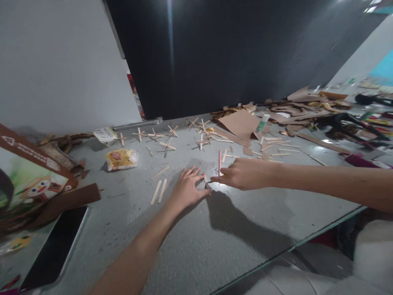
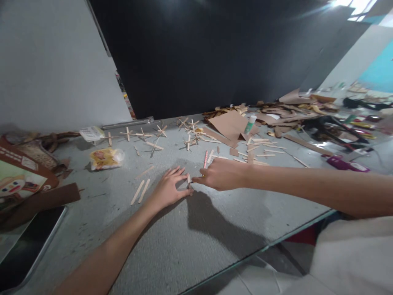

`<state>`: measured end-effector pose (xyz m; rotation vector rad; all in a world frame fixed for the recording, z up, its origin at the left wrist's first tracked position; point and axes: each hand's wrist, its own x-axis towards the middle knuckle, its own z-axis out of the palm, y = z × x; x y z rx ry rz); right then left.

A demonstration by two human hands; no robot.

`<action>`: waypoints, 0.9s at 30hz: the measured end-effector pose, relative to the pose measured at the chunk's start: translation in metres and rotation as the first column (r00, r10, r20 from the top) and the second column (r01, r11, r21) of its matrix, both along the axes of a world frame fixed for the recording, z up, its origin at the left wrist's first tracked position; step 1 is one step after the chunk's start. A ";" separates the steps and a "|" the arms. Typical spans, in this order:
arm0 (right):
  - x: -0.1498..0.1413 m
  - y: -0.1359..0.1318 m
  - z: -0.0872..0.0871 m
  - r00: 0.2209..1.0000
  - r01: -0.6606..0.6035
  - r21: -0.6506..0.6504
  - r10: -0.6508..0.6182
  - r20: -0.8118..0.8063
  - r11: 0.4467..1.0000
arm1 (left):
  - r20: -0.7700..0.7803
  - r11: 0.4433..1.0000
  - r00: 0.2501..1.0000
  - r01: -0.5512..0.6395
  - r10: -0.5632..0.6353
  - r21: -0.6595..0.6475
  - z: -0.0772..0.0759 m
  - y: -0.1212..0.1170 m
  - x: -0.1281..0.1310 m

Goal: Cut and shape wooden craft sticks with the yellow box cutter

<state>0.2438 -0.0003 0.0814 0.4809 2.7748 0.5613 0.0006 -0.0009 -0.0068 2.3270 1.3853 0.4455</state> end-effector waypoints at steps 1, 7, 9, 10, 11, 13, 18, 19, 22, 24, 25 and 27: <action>0.000 -0.001 0.000 1.000 0.002 -0.001 -0.002 0.004 1.000 | 0.001 1.000 1.000 0.000 0.000 0.001 0.000 0.000 0.000; 0.000 -0.002 -0.001 1.000 0.007 0.001 -0.007 0.004 1.000 | 0.025 0.999 1.000 0.006 -0.007 0.032 -0.005 0.002 -0.001; 0.000 0.000 -0.001 1.000 0.015 -0.011 -0.015 0.001 1.000 | 0.032 0.999 0.999 0.009 -0.010 0.045 -0.006 0.003 -0.002; -0.001 0.001 0.000 1.000 0.025 -0.020 -0.025 0.002 1.000 | 0.032 0.999 0.999 0.009 -0.010 0.049 -0.007 0.003 -0.002; -0.001 0.002 0.000 0.999 0.039 -0.031 -0.039 0.002 0.999 | 0.031 0.999 0.999 0.008 -0.009 0.051 -0.007 0.003 -0.003; -0.005 0.005 0.003 0.996 0.084 -0.068 -0.084 -0.003 0.994 | 0.026 0.999 1.000 0.009 -0.011 0.054 -0.009 0.004 -0.003; -0.018 0.013 0.012 0.986 0.163 -0.180 -0.164 0.009 0.970 | 0.032 0.997 0.999 0.023 -0.025 0.070 -0.014 0.007 -0.003; -0.021 0.015 0.015 0.985 0.174 -0.186 -0.173 0.025 0.967 | 0.030 0.997 0.999 0.025 -0.027 0.072 -0.015 0.007 -0.003; -0.028 0.022 0.021 0.979 0.198 -0.199 -0.186 0.077 0.960 | 0.020 0.997 0.999 0.033 -0.035 0.067 -0.016 0.009 -0.004; -0.032 0.028 0.024 0.984 0.172 -0.218 -0.157 0.085 0.961 | 0.023 0.997 0.999 0.044 -0.046 0.066 -0.017 0.011 -0.006; -0.034 0.031 0.025 0.988 0.150 -0.227 -0.134 0.083 0.962 | 0.031 0.996 0.998 0.051 -0.053 0.068 -0.017 0.011 -0.007; -0.039 0.037 0.027 0.992 0.111 -0.251 -0.092 0.083 0.962 | 0.047 0.995 0.996 0.069 -0.072 0.073 -0.018 0.011 -0.008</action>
